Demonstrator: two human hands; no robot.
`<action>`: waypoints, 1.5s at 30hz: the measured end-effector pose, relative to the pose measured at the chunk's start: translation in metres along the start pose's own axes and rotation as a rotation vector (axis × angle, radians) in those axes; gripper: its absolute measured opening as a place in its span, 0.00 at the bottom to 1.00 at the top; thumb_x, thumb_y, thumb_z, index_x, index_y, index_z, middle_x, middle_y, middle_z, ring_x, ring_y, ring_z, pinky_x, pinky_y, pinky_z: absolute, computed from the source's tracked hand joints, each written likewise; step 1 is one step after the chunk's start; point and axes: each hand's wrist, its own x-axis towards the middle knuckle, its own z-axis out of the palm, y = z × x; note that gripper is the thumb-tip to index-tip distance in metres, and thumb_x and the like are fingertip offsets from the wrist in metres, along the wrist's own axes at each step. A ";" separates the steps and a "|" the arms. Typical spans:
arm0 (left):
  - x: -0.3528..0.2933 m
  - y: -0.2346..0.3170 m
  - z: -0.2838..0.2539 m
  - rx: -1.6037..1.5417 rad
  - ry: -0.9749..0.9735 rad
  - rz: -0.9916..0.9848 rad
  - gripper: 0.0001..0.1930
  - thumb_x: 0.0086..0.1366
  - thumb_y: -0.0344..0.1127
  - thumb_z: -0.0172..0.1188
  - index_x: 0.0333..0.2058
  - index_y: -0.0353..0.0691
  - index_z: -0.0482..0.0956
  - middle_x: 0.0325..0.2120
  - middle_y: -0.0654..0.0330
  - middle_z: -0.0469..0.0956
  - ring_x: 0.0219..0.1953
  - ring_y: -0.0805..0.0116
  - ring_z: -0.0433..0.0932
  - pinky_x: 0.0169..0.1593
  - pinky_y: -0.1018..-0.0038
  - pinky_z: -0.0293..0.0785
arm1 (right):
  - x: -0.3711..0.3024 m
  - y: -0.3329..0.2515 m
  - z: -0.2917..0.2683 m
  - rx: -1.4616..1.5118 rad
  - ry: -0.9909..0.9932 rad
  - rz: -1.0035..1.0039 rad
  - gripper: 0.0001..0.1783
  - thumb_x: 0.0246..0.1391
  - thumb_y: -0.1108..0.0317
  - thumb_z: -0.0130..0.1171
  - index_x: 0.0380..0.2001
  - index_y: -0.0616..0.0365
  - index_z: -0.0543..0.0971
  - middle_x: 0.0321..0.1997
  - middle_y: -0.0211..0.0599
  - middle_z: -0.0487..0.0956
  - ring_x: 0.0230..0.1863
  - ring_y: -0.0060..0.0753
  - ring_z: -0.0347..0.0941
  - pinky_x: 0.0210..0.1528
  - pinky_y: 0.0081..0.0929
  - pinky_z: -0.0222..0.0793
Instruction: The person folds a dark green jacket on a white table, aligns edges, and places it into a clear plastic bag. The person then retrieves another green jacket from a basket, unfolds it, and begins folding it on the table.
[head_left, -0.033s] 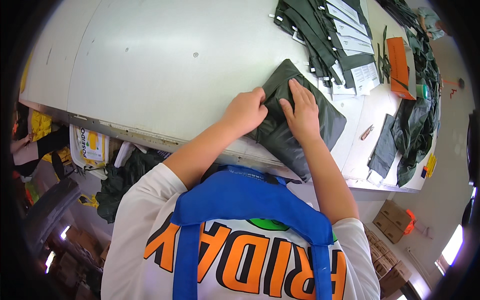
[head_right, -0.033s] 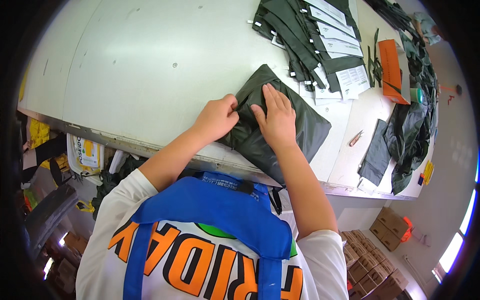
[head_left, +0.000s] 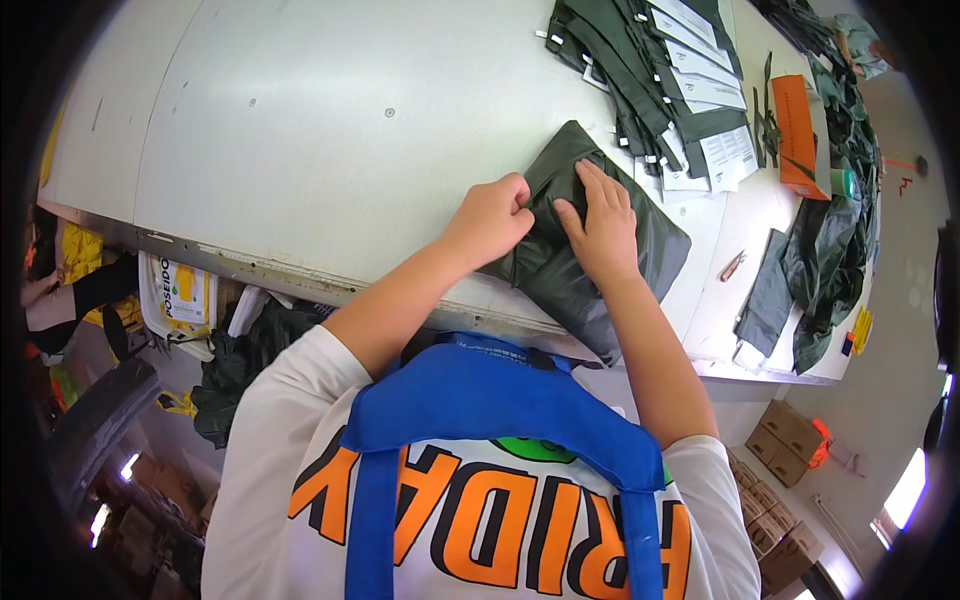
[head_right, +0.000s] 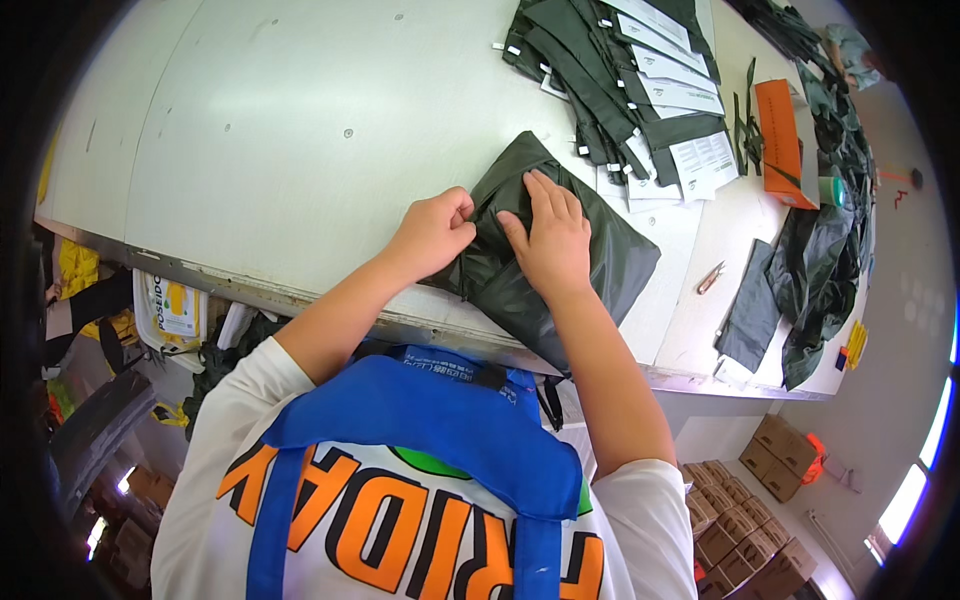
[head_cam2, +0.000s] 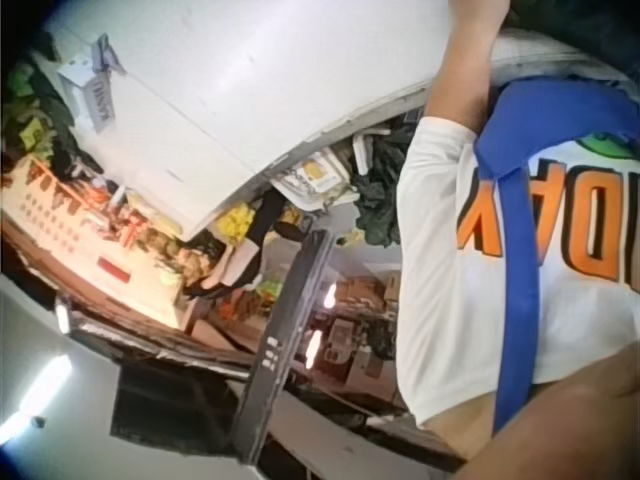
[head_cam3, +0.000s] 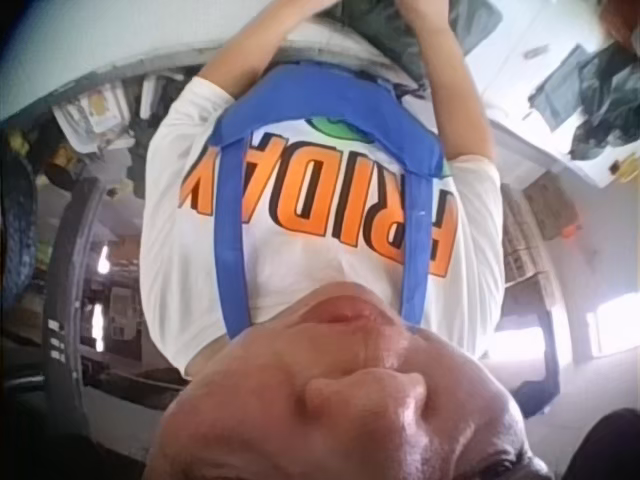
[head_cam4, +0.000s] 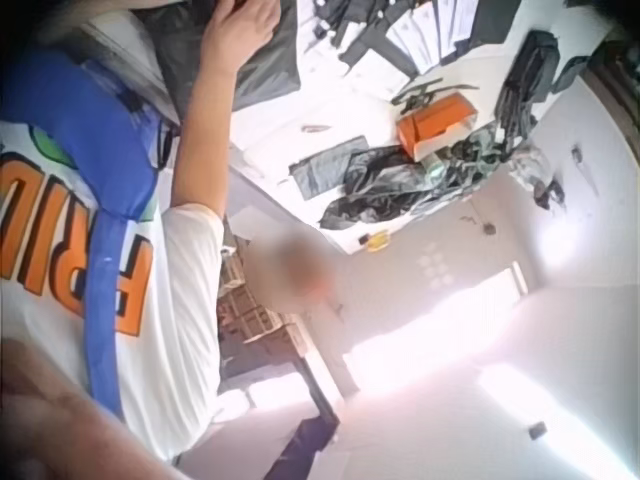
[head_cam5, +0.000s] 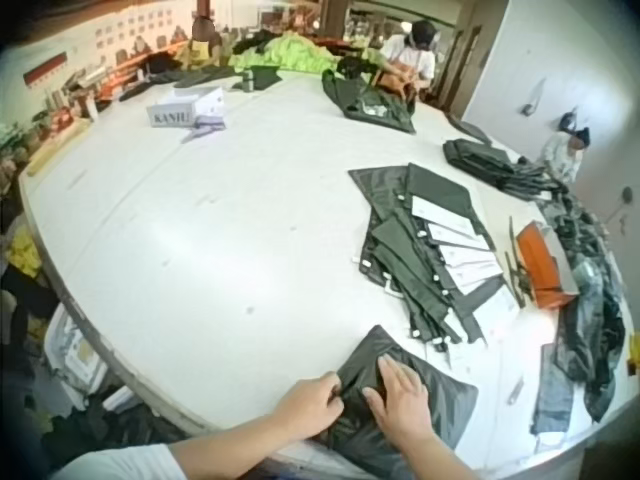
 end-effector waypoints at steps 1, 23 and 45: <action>0.002 0.000 -0.009 -0.165 -0.059 -0.076 0.07 0.56 0.27 0.58 0.30 0.36 0.69 0.15 0.62 0.70 0.20 0.75 0.70 0.25 0.74 0.65 | 0.003 -0.007 0.000 -0.025 -0.020 0.037 0.31 0.51 0.52 0.61 0.53 0.61 0.70 0.60 0.37 0.69 0.60 0.42 0.63 0.55 0.44 0.62; 0.029 0.012 -0.006 0.350 0.158 -0.059 0.25 0.59 0.43 0.62 0.49 0.36 0.65 0.50 0.46 0.67 0.47 0.49 0.72 0.47 0.62 0.72 | -0.005 -0.013 0.008 0.497 -0.097 0.397 0.13 0.46 0.65 0.65 0.36 0.52 0.78 0.36 0.33 0.73 0.38 0.40 0.69 0.41 0.35 0.66; -0.010 -0.017 -0.017 -0.973 -0.277 -0.459 0.44 0.56 0.47 0.67 0.64 0.47 0.48 0.57 0.55 0.62 0.59 0.63 0.64 0.58 0.66 0.66 | -0.024 -0.017 0.036 0.360 0.002 0.066 0.27 0.53 0.54 0.58 0.57 0.46 0.70 0.67 0.36 0.60 0.71 0.44 0.47 0.70 0.54 0.29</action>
